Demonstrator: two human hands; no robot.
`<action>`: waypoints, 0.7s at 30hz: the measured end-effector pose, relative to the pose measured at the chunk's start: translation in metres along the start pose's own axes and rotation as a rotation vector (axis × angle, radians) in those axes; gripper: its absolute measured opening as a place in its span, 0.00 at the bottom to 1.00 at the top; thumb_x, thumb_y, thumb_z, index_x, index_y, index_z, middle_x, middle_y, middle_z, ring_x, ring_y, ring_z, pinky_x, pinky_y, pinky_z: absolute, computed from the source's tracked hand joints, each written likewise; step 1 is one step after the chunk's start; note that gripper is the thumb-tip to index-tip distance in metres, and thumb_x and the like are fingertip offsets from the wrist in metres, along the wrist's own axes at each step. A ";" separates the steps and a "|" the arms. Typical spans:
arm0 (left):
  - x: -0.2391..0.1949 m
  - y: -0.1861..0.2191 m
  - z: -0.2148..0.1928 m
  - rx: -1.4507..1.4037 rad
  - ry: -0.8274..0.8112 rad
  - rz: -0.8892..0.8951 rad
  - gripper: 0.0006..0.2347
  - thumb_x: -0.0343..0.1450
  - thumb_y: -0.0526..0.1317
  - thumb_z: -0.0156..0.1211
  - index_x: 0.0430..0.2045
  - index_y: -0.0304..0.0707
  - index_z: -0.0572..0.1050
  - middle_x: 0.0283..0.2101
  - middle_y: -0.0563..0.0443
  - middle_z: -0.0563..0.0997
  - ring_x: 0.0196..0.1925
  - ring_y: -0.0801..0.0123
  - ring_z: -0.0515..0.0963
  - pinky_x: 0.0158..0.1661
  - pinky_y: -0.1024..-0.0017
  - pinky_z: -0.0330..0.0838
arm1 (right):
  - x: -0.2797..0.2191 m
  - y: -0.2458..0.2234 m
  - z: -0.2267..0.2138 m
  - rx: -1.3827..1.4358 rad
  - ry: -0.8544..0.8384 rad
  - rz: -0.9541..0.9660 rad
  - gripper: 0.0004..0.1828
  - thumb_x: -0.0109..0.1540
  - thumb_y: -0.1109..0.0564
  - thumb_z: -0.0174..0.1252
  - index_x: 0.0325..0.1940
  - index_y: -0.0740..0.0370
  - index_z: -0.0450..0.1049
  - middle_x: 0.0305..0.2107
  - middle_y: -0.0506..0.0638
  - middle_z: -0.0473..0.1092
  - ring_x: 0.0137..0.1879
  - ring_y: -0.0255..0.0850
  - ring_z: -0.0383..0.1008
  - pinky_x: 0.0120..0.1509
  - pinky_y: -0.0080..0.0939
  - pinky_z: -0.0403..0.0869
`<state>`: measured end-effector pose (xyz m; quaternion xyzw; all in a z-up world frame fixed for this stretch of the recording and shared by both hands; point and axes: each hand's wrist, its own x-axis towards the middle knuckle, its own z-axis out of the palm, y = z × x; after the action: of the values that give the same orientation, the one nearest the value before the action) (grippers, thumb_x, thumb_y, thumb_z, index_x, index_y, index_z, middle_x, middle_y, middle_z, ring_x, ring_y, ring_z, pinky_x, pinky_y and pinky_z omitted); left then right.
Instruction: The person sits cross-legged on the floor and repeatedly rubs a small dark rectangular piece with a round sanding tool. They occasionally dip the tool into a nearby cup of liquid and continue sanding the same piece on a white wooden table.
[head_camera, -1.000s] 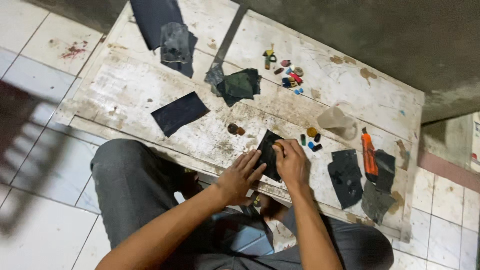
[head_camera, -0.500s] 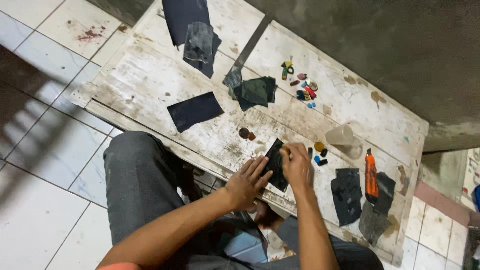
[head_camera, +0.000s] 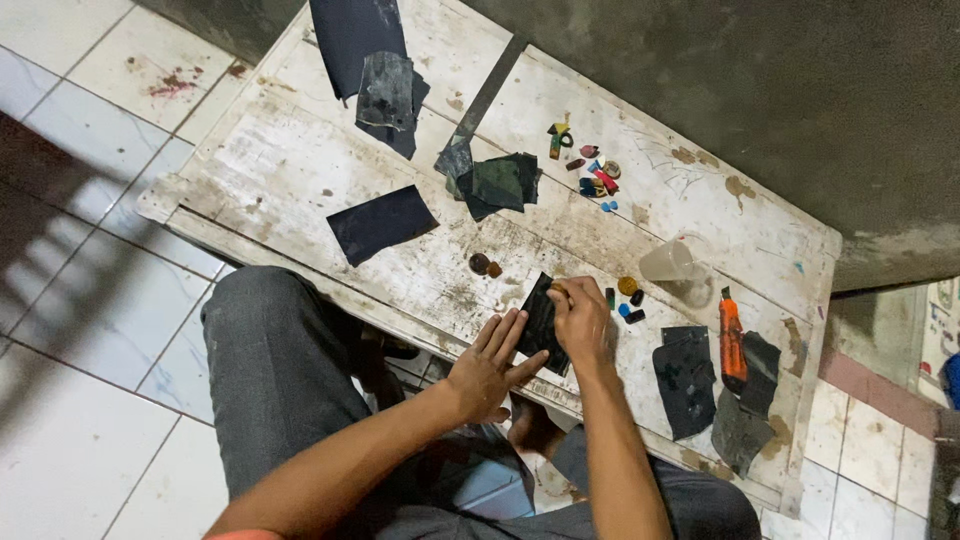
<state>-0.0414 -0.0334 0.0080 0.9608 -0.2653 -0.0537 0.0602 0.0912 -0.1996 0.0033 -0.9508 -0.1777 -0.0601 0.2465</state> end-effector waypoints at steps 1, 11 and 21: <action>0.000 0.001 0.003 0.005 -0.002 0.002 0.50 0.54 0.63 0.68 0.70 0.58 0.46 0.74 0.30 0.41 0.76 0.39 0.39 0.70 0.49 0.36 | -0.011 -0.015 -0.013 0.004 0.004 0.002 0.06 0.62 0.54 0.62 0.41 0.54 0.79 0.34 0.50 0.72 0.40 0.52 0.77 0.42 0.47 0.75; -0.004 0.006 0.020 -0.048 0.138 0.011 0.52 0.53 0.64 0.66 0.71 0.59 0.40 0.72 0.25 0.40 0.75 0.36 0.40 0.68 0.45 0.37 | -0.050 -0.012 -0.015 0.159 -0.076 -0.009 0.11 0.65 0.51 0.57 0.41 0.58 0.80 0.31 0.51 0.73 0.39 0.52 0.77 0.43 0.46 0.75; 0.001 0.005 0.003 -0.086 0.102 0.009 0.46 0.56 0.62 0.62 0.70 0.60 0.46 0.72 0.23 0.40 0.75 0.35 0.40 0.67 0.44 0.38 | -0.043 -0.003 -0.006 0.094 -0.064 -0.112 0.10 0.66 0.56 0.53 0.37 0.62 0.78 0.28 0.57 0.68 0.34 0.60 0.71 0.38 0.54 0.73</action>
<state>-0.0431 -0.0381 0.0057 0.9576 -0.2635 -0.0157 0.1149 0.0504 -0.2132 0.0010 -0.9281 -0.2411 -0.0351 0.2814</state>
